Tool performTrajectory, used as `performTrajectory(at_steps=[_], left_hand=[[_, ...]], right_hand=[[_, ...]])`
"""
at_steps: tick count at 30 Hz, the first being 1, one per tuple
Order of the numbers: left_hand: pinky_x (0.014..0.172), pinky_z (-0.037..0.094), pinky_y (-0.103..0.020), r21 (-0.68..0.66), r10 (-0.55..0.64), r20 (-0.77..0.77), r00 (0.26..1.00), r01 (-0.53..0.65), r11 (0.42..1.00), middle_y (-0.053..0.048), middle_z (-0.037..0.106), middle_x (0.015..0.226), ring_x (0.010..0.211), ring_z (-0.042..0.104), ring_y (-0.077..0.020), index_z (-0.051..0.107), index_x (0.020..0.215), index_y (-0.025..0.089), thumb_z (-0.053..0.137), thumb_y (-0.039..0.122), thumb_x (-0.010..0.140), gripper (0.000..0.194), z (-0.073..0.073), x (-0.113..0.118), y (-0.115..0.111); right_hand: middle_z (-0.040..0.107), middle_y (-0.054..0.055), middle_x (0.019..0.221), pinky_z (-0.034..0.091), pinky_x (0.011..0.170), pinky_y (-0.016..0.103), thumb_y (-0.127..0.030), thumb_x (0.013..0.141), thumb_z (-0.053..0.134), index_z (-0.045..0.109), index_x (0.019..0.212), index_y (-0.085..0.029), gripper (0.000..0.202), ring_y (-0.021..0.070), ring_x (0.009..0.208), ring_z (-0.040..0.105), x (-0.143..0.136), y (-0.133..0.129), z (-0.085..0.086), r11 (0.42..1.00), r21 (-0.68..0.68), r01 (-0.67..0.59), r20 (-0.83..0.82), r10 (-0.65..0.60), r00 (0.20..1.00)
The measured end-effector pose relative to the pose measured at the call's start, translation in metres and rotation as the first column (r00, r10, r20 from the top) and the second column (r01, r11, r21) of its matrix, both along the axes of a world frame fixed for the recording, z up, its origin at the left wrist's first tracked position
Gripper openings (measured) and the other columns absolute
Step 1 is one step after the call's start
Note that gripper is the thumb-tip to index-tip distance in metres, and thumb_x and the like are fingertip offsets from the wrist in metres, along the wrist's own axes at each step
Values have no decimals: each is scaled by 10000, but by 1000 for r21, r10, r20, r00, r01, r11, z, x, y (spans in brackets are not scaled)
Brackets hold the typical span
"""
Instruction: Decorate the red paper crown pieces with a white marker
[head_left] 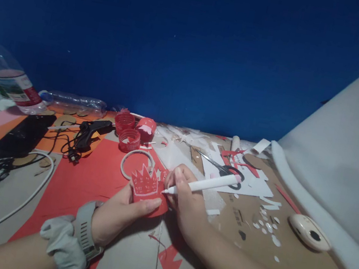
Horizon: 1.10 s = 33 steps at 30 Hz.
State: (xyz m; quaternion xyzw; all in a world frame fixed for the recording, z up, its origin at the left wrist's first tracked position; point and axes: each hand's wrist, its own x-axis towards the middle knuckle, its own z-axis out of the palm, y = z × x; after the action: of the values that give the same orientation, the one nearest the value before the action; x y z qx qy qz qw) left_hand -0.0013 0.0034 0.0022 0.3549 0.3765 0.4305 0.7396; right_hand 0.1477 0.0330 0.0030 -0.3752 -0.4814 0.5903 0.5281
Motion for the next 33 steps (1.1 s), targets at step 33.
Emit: performTrajectory(at_steps=[33], left_hand=[[648, 513, -302, 29, 23, -75, 997, -21, 999, -48, 661, 869, 726, 618, -167, 545, 1078, 185, 843, 286, 698, 493, -4, 2, -5]], right_hand=[[498, -43, 556, 253, 409, 207, -536, 933, 451, 490, 695, -222, 396, 102, 444, 373, -2, 4, -2, 988, -100, 119, -230, -139, 963]])
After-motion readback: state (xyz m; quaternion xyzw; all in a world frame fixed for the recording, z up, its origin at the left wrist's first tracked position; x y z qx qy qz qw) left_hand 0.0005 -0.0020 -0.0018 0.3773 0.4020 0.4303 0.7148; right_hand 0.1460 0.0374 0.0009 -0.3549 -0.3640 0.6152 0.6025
